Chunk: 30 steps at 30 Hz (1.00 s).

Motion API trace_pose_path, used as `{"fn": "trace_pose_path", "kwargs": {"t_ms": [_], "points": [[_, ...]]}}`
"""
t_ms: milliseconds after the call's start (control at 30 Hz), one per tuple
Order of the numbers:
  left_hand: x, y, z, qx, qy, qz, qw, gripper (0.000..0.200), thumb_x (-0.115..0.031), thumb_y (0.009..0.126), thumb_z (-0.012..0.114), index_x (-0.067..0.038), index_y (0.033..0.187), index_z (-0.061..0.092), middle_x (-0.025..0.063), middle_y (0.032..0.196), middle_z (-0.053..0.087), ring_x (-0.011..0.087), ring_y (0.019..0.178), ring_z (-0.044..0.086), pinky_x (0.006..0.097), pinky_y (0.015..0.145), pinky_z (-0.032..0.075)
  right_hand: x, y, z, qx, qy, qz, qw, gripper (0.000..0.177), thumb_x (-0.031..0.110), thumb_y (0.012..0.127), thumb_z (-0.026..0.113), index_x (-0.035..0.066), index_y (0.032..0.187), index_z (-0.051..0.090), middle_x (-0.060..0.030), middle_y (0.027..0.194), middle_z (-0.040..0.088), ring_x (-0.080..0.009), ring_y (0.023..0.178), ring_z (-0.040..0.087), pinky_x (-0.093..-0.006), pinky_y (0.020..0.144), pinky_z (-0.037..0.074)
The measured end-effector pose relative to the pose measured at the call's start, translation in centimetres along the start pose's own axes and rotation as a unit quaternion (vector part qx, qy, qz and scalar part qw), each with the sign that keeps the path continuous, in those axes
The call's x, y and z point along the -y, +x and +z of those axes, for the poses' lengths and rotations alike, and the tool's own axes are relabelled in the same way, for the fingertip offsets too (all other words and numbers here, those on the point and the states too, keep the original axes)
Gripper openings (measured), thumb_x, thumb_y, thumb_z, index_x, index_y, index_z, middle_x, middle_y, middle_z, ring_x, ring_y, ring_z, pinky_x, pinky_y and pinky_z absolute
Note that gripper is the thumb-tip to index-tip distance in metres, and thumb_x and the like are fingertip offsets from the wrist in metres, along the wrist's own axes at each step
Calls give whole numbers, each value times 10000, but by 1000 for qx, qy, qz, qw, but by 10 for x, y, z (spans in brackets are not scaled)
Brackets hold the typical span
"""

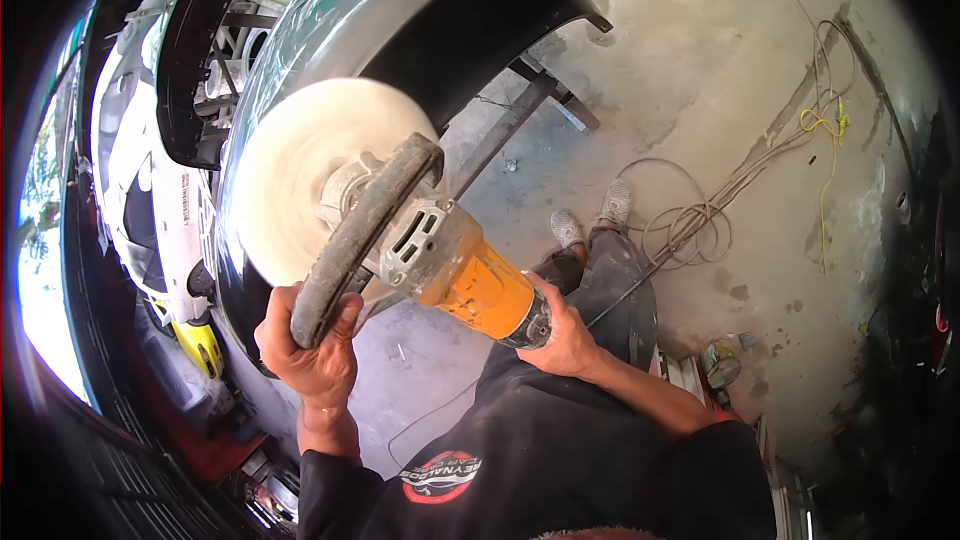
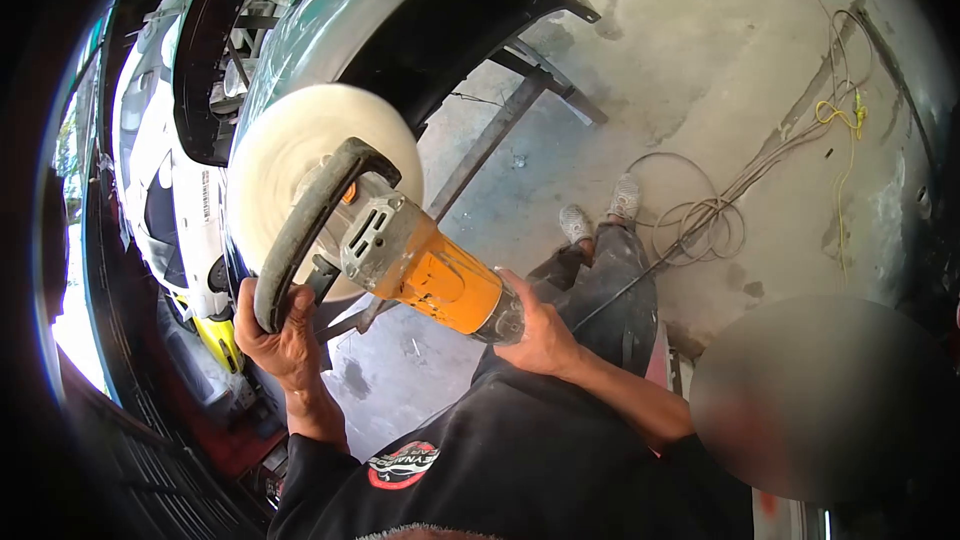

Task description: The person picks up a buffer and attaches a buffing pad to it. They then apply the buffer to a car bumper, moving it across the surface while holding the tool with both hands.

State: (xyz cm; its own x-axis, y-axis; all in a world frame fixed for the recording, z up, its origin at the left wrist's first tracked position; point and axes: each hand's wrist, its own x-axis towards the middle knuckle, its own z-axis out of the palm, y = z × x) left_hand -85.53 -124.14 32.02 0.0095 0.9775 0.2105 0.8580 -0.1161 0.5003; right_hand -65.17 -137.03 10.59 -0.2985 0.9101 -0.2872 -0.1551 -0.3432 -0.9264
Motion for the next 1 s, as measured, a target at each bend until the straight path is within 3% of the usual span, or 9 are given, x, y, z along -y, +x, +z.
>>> {"fn": "trace_pose_path", "kwargs": {"t_ms": [33,67,133,300,533,633,767,1000], "points": [[-5,4,0,24,47,26,998,394,-235,769,936,-17,839,616,59,638,591,158,537,518,271,556,429,-10,4,5,2,-1,-21,1000,1014,24,724,838,23,1551,251,-236,1286,658,-344,1223,660,-411,1036,516],[-14,8,2,52,57,42,996,372,-224,822,907,-32,821,587,-32,677,561,65,605,458,226,560,365,-17,5,11,-8,6,-31,999,995,35,733,831,20,1548,261,-244,1272,663,-357,1203,669,-416,1015,528],[-17,12,7,69,91,88,990,383,-230,809,914,-23,831,592,-8,662,561,88,591,464,242,560,373,-28,13,20,-30,12,-61,998,957,56,752,819,14,1544,282,-259,1244,674,-385,1164,685,-427,975,551],[-30,30,23,117,129,136,975,369,-222,744,935,-35,825,628,69,657,615,199,545,559,306,553,419,-50,26,38,-62,36,-95,993,978,48,727,847,-10,1529,289,-264,1344,596,-379,1276,609,-426,1060,496],[-17,69,31,138,98,243,955,376,-194,700,947,-39,807,621,64,630,593,208,520,545,320,542,412,-56,56,82,-128,115,-113,979,1002,23,733,832,-15,1544,245,-235,1446,505,-324,1384,513,-411,1135,422],[-7,70,16,149,125,292,936,289,-80,639,840,-34,827,625,91,659,559,288,561,585,362,541,446,-65,60,110,-123,138,-92,979,1012,35,731,839,-21,1543,238,-232,1462,488,-329,1397,498,-411,1142,411],[10,54,-11,206,118,292,927,274,-44,650,820,-32,834,617,87,638,540,267,530,560,357,517,428,-69,55,140,-107,118,-101,982,1028,75,724,866,-32,1536,245,-237,1460,484,-336,1398,494,-429,1149,405],[2,59,-7,270,82,313,907,309,-17,614,789,-28,875,623,81,668,547,260,532,546,355,504,424,-77,50,150,-84,142,-85,983,1034,81,722,888,-22,1523,244,-211,1430,495,-307,1358,516,-431,1135,414]]}}
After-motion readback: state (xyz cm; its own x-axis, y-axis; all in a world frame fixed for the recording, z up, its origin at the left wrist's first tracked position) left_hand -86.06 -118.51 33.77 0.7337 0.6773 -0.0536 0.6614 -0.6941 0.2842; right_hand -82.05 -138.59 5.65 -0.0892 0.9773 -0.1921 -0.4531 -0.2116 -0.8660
